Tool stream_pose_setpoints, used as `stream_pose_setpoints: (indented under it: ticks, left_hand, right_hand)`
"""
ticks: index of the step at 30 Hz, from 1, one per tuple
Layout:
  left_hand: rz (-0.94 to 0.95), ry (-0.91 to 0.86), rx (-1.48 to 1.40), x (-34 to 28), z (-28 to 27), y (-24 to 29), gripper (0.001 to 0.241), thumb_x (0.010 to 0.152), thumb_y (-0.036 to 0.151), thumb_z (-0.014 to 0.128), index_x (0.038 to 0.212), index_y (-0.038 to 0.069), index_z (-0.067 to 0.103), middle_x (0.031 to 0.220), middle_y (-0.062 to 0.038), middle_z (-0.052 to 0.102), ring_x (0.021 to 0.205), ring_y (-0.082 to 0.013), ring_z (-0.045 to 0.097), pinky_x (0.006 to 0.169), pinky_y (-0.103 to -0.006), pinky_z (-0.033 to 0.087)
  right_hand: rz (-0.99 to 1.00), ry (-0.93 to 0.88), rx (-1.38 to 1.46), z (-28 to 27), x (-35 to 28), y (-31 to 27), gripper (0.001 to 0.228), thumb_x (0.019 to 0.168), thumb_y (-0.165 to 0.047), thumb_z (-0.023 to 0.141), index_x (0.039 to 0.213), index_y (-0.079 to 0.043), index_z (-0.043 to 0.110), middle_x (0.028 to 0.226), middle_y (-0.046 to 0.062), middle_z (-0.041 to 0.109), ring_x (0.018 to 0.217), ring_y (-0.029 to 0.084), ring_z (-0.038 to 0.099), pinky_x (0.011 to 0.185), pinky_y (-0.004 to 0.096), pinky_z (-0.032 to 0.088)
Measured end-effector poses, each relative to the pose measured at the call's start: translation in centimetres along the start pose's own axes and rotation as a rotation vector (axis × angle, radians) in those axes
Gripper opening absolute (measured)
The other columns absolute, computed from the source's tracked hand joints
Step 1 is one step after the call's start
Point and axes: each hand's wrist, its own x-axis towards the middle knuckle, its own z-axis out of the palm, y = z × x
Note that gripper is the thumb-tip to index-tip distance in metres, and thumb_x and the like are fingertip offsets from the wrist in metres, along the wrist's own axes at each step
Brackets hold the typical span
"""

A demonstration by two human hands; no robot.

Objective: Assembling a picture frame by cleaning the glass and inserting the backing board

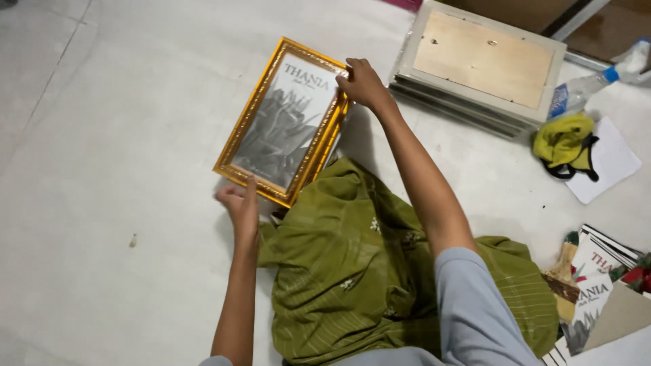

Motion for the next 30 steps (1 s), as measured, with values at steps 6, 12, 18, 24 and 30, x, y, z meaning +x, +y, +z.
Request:
stream_pose_setpoints:
  ticks: [6, 12, 18, 24, 30]
  left_hand:
    - [-0.297, -0.188, -0.109, -0.6, 0.1, 2.8, 0.061, 0.093, 0.028, 0.066, 0.136, -0.004, 0.036, 0.117, -0.021, 0.057, 0.112, -0.0333, 0.067, 0.101, -0.0384, 0.061]
    - [-0.153, -0.182, -0.043, -0.9, -0.7, 3.0, 0.053, 0.097, 0.028, 0.062, 0.132, -0.004, 0.037, 0.118, -0.02, 0.059, 0.106, -0.0292, 0.066, 0.092, -0.0377, 0.057]
    - [0.212, -0.083, 0.4, 3.3, -1.2, -3.1, 0.037, 0.1, 0.032, 0.06, 0.11, 0.003, 0.04, 0.095, -0.013, 0.051, 0.091, -0.028, 0.054, 0.074, -0.0456, 0.05]
    - [-0.071, -0.151, 0.093, 2.1, -2.0, 0.8, 0.031, 0.095, 0.026, 0.063, 0.108, 0.002, 0.048, 0.091, -0.008, 0.055, 0.077, -0.0176, 0.06, 0.069, -0.0328, 0.058]
    - [-0.104, -0.151, -0.048, 2.6, -2.9, 0.9, 0.029, 0.097, 0.031, 0.063, 0.108, 0.009, 0.046, 0.099, -0.009, 0.05, 0.096, -0.0228, 0.059, 0.093, -0.0445, 0.059]
  right_hand:
    - [0.002, 0.134, -0.316, 5.0, 3.5, 0.2, 0.039, 0.095, -0.028, 0.073, 0.118, 0.002, 0.065, 0.111, 0.022, 0.062, 0.098, 0.034, 0.058, 0.086, 0.045, 0.055]
    - [-0.052, 0.189, -0.234, 3.2, 0.4, -1.8, 0.032, 0.095, -0.024, 0.073, 0.106, 0.005, 0.068, 0.104, 0.02, 0.061, 0.099, 0.034, 0.056, 0.084, 0.043, 0.052]
    - [-0.066, 0.21, -0.285, 3.5, -0.3, -2.7, 0.031, 0.096, -0.023, 0.076, 0.1, 0.006, 0.067, 0.096, 0.02, 0.06, 0.087, 0.03, 0.056, 0.076, 0.041, 0.053]
    - [-0.067, 0.212, -0.283, 2.7, -1.2, -3.6, 0.033, 0.097, -0.02, 0.075, 0.108, 0.009, 0.064, 0.099, 0.02, 0.058, 0.094, 0.03, 0.052, 0.079, 0.04, 0.053]
    - [0.151, 0.091, -0.042, 2.4, 1.2, -1.7, 0.045, 0.095, -0.035, 0.076, 0.115, 0.004, 0.063, 0.105, 0.017, 0.057, 0.094, 0.029, 0.058, 0.082, 0.035, 0.059]
